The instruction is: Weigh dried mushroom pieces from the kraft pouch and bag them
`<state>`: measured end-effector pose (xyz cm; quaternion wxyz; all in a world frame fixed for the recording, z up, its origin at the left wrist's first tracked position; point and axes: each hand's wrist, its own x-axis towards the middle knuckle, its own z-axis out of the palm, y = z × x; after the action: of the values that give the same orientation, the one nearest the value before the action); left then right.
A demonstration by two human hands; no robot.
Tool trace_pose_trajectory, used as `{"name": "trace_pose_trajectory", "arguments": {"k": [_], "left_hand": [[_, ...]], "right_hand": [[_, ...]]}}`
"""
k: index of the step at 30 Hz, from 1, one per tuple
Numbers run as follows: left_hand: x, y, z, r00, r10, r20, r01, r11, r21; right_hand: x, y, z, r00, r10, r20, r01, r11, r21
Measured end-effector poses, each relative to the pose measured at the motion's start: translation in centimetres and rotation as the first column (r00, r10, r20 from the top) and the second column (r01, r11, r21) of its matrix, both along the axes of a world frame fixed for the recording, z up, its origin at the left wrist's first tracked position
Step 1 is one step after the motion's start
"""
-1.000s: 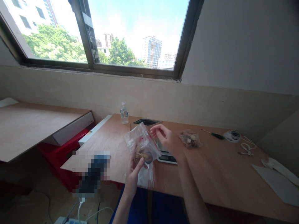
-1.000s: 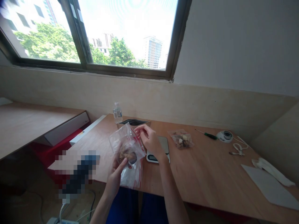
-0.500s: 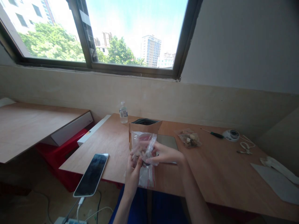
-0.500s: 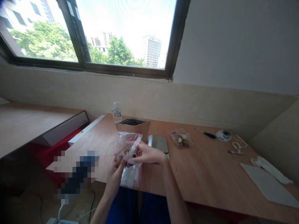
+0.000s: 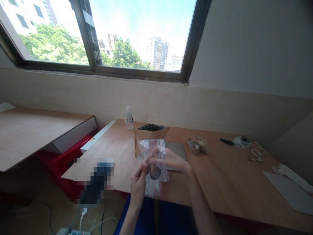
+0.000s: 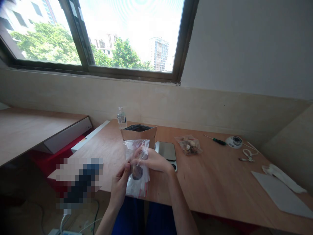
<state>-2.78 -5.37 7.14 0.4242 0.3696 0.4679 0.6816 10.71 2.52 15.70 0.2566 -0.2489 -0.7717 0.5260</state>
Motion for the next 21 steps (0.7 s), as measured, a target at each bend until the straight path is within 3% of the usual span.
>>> {"name": "trace_pose_trajectory", "arguments": {"k": [9,15,21], "left_hand": [[-0.1,0.0,0.4,0.994,0.108,-0.025,-0.109,0.992,-0.067],[-0.4,0.2,0.4,0.986,0.167,0.003,-0.166,0.983,-0.083],[-0.5,0.0,0.8,0.986,0.165,0.034,-0.161,0.982,-0.096]], "right_hand": [[-0.2,-0.3,-0.2,0.997,0.048,0.059,-0.053,0.994,0.093],[-1.1,-0.1,-1.0,0.996,0.067,0.050,-0.068,0.998,0.008],[-1.8,-0.5,-0.7,0.997,-0.068,0.047,0.067,0.997,0.032]]}}
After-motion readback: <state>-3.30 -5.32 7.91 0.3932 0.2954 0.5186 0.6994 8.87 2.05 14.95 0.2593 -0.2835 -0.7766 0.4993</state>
